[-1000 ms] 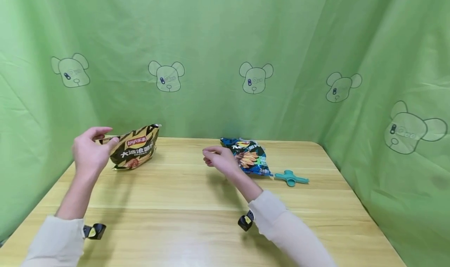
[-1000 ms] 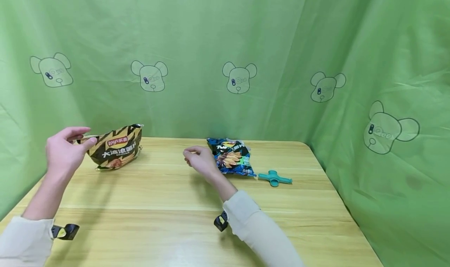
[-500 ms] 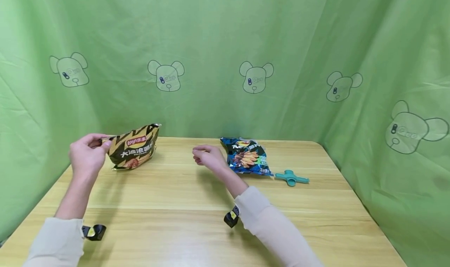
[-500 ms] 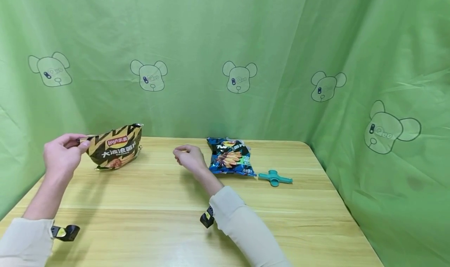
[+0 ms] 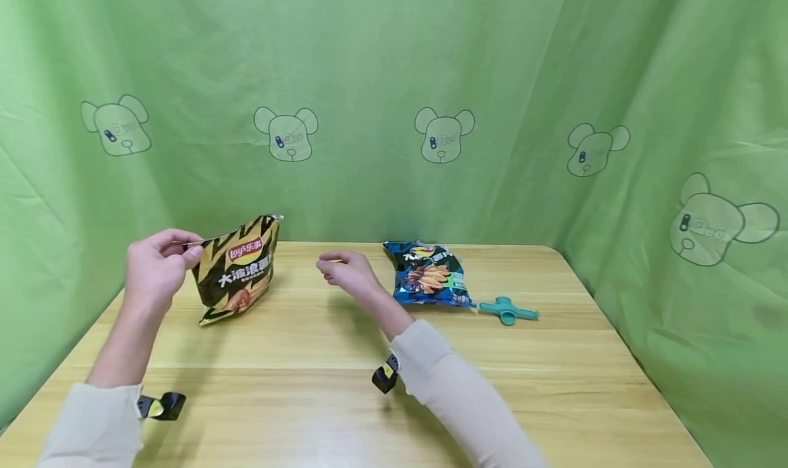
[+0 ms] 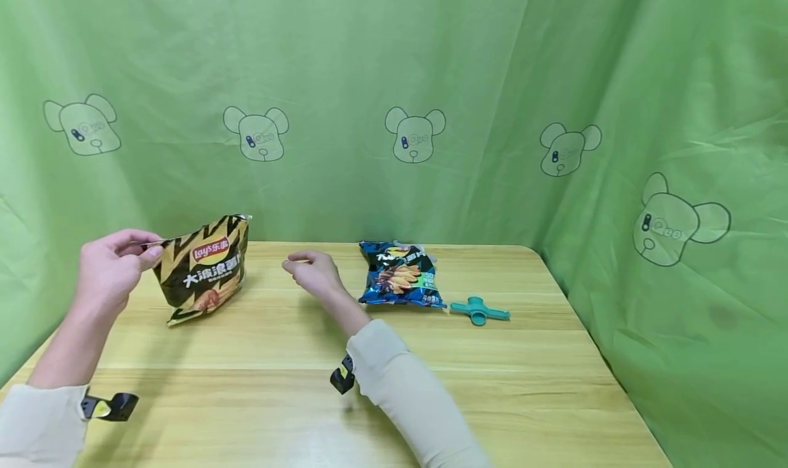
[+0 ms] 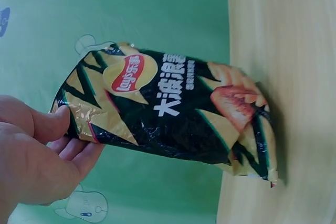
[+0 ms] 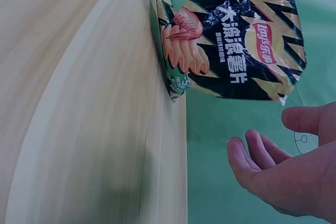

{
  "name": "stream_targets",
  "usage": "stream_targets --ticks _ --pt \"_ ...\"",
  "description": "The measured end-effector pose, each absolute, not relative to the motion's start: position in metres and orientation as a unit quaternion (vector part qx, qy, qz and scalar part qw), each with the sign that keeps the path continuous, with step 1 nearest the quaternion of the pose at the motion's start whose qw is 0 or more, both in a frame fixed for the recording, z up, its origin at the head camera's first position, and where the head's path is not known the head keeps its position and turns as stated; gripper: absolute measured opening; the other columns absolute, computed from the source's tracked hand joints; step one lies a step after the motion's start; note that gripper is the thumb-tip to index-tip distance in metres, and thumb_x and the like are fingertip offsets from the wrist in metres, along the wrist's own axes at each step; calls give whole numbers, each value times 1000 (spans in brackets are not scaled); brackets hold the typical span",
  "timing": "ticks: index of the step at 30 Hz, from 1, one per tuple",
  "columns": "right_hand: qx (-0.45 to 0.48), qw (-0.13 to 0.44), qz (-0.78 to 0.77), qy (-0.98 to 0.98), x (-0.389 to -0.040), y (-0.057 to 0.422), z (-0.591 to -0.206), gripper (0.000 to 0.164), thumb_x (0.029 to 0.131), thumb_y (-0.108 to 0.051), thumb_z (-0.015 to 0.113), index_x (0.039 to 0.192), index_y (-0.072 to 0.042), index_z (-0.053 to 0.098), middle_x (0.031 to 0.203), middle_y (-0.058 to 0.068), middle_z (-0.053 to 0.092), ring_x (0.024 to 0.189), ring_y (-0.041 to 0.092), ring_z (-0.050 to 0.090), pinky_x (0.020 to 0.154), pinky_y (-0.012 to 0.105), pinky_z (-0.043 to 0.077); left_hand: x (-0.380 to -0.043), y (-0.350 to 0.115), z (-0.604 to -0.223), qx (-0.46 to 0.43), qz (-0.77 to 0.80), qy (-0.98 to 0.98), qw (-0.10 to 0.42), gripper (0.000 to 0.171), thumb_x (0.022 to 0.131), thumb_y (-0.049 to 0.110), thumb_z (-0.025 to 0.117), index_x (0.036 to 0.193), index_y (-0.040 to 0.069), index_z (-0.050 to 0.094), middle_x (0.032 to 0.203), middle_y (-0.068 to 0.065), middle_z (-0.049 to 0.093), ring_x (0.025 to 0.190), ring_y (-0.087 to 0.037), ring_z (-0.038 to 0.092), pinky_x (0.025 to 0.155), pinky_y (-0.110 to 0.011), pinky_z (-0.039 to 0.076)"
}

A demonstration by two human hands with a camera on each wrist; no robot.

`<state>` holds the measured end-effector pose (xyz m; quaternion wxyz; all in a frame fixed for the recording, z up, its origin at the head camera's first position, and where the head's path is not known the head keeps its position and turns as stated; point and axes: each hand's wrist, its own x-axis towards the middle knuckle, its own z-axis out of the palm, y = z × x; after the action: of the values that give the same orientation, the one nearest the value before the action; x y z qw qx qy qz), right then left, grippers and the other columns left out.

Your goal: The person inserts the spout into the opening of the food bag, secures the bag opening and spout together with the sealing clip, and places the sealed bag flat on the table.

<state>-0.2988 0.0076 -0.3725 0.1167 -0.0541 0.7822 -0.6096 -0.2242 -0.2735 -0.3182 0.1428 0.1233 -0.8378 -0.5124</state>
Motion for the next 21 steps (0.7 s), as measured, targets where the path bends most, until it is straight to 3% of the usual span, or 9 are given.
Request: stream_targets --ticks 3,7,9,14,18,21 --pt "-65 125 -604 784 -299 2 -372 37 98 -26 67 132 -11 66 119 8 72 115 29 67 98 36 56 -222 -273 -314 103 -508 -845 134 28 98 12 67 125 5 64 88 25 63 89 1 62 96 -29 52" --pt "-72 131 -598 787 -297 -3 -368 41 97 -28 67 137 -18 63 124 7 70 117 29 66 104 43 52 -219 -270 -306 76 -506 -851 117 29 98 15 67 125 4 64 86 24 65 85 1 63 100 -46 45" --pt "-78 131 -600 785 -296 -3 -366 43 96 -27 68 139 -19 62 127 7 69 118 30 65 105 46 50 -218 -267 -303 61 -503 -855 113 28 98 15 67 124 3 64 87 22 66 83 0 64 97 -48 43" --pt "-92 130 -614 773 -294 -5 -365 46 94 -17 69 140 -14 61 131 9 68 117 28 66 105 44 51 -216 -262 -297 31 -496 -861 106 29 98 16 69 122 2 65 87 20 69 81 -1 66 93 -43 42" --pt "-88 121 -628 764 -292 -6 -368 40 91 -11 71 130 -6 67 126 11 70 112 25 68 99 36 55 -217 -258 -295 18 -500 -860 96 29 97 17 70 122 2 65 85 22 69 82 -1 67 93 -39 46" --pt "-86 109 -637 758 -290 -5 -369 31 90 -8 72 120 -1 71 118 14 73 105 25 71 93 33 58 -217 -256 -294 17 -507 -857 92 29 97 17 70 121 2 65 85 22 70 83 -2 66 98 -47 47"
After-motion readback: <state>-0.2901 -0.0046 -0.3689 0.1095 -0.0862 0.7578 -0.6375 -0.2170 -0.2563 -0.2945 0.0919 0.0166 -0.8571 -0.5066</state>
